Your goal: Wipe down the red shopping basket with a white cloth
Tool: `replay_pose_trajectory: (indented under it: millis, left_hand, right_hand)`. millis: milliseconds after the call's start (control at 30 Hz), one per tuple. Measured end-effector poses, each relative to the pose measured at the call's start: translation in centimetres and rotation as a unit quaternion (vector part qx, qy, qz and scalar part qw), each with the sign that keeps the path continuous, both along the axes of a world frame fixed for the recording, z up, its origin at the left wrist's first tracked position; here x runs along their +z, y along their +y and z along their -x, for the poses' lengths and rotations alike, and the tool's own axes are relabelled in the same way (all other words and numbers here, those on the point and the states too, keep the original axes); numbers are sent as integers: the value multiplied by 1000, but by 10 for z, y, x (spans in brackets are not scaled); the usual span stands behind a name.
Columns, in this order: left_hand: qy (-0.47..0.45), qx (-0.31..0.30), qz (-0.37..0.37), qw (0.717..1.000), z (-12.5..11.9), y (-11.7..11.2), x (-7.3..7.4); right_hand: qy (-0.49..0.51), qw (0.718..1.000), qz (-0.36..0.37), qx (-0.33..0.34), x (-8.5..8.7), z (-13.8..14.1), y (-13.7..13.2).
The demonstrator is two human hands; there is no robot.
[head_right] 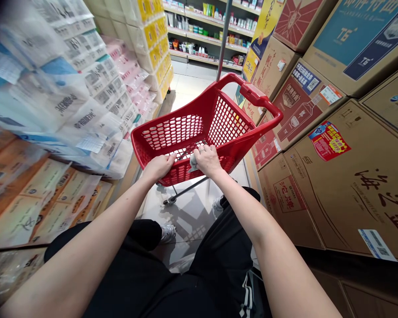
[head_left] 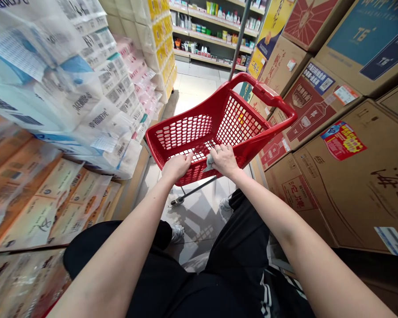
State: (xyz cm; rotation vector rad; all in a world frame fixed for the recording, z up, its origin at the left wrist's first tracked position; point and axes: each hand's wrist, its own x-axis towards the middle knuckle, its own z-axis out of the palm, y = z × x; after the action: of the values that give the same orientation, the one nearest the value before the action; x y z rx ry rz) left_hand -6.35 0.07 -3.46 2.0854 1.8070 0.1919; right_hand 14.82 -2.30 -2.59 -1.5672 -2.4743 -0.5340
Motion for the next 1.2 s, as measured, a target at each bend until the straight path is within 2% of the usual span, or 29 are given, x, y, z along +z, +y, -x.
replay_pose_trajectory:
  millis: [200, 500, 633, 867, 1033, 1200]
  left_hand:
    - [-5, -2, 1, 1000, -1, 0, -1]
    - [-2, 8, 3, 1000, -1, -2, 2]
    - [1, 6, 2, 1000, -2, -3, 4]
    - [1, -5, -4, 1000, -1, 0, 0]
    - [5, -2, 0, 1000, -1, 1, 1]
    - [7, 5, -2, 1000, 0, 2, 0]
  right_hand:
    - [-14, 999, 15, 42, 9, -9, -1]
    - [-10, 1000, -19, 5, -6, -3, 1]
    - [-1, 1000, -21, -8, -6, 1, 2]
    - [-23, 998, 13, 52, 3, -9, 1]
    - [-1, 999, -7, 52, -6, -10, -1]
    - [8, 997, -1, 82, -12, 4, -3]
